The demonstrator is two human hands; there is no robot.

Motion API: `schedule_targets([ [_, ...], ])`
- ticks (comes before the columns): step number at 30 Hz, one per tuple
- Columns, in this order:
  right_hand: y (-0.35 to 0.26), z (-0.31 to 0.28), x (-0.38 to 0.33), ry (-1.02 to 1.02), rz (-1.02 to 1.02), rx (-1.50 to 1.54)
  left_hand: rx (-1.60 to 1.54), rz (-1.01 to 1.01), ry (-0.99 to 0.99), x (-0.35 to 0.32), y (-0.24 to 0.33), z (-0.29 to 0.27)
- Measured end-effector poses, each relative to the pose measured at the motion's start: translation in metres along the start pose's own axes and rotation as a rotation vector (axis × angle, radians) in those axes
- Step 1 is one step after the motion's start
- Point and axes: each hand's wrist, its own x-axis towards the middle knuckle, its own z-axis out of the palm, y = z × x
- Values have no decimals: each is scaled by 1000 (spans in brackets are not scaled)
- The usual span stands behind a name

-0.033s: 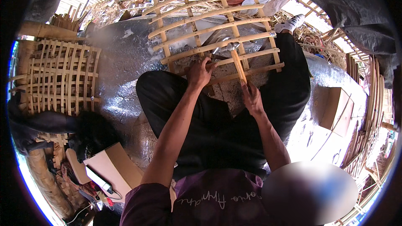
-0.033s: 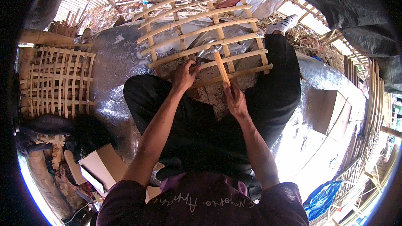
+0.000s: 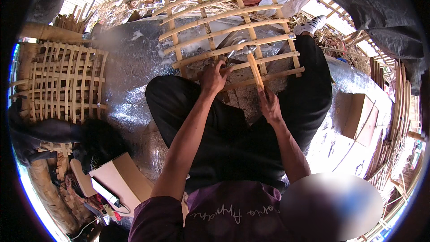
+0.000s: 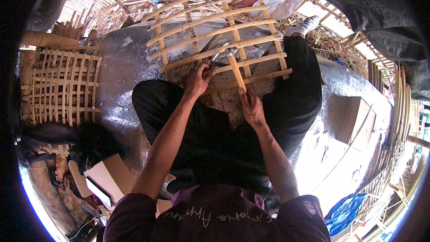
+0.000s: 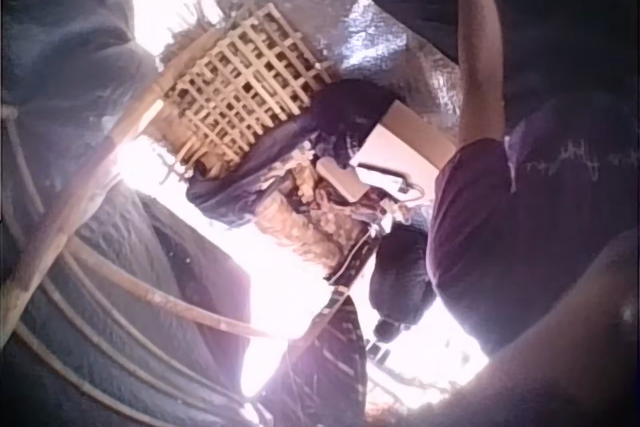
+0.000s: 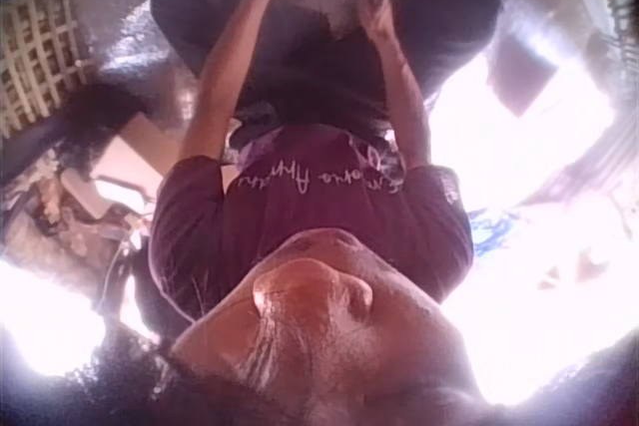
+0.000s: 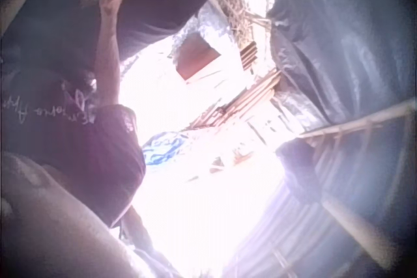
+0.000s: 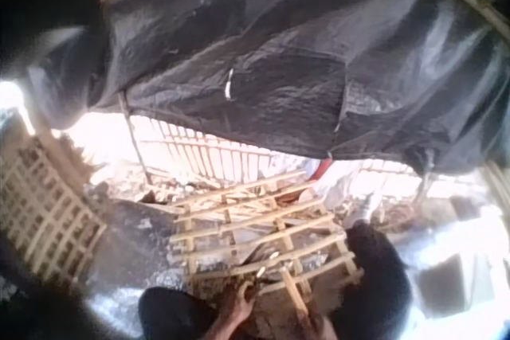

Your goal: The person hammers a bamboo lattice, lifts and turns the lattice, and then aligns a wooden strip against the frame. They use a hammer to secure joints in the bamboo structure.

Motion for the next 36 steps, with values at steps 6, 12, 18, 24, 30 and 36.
schedule_targets([
  [6, 9, -1, 1, 10, -132, -45, 68, 72, 53, -4, 6, -7],
  [12, 30, -3, 16, 97, -749, -440, 164, 83, -62, -1, 1, -1],
  [18, -27, -33, 99, -152, -965, -811, 211, 147, 28, -3, 11, 5],
  [24, -137, -25, 129, -484, -419, -767, 169, 141, 63, -9, 5, 4],
  [30, -150, -27, 126, -506, -353, -913, 211, 183, 141, -37, 7, -10],
  [36, -150, -28, 141, -493, -291, -827, 250, -23, -37, -62, 15, -43],
])
